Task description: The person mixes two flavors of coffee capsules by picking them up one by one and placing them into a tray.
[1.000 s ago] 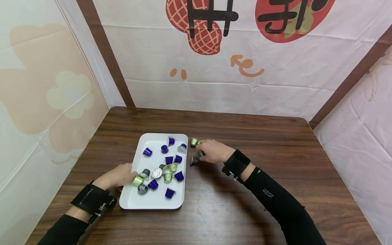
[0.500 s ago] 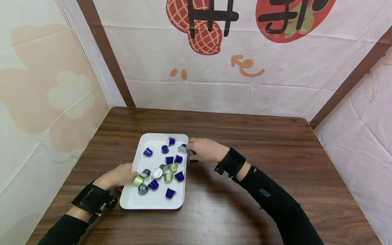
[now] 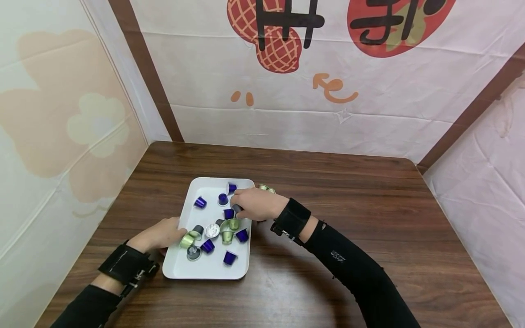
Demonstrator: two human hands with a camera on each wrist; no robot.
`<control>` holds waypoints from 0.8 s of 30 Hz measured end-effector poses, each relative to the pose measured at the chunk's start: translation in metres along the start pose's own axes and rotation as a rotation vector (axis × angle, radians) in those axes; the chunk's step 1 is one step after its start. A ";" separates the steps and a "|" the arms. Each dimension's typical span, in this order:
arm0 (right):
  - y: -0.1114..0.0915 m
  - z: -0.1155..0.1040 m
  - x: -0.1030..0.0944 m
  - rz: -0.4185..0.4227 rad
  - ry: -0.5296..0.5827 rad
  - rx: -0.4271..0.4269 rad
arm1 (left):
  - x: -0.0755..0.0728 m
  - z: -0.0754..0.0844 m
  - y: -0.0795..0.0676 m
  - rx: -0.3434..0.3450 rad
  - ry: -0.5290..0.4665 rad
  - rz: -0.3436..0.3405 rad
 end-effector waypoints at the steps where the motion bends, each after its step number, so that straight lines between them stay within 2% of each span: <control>1: 0.003 -0.002 0.000 -0.006 0.007 -0.008 | 0.000 0.000 0.000 0.001 0.002 0.002; 8: 0.024 -0.013 0.005 -0.035 -0.031 -0.018 | -0.001 0.001 -0.002 0.013 -0.007 -0.002; 16: 0.044 -0.019 0.014 -0.012 -0.053 -0.031 | -0.002 0.002 -0.002 0.021 -0.014 -0.005; 24: 0.055 -0.018 0.017 -0.005 -0.058 0.012 | 0.000 -0.001 0.001 0.006 -0.006 -0.009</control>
Point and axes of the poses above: each hand's wrist, its own y-axis towards the middle knuckle, its own x-axis out of the palm, z = x × y, the point moved 6 cm from there along y, towards the middle knuckle, and after that the axes turned 9 degrees about -x, right-handed, at the moved point
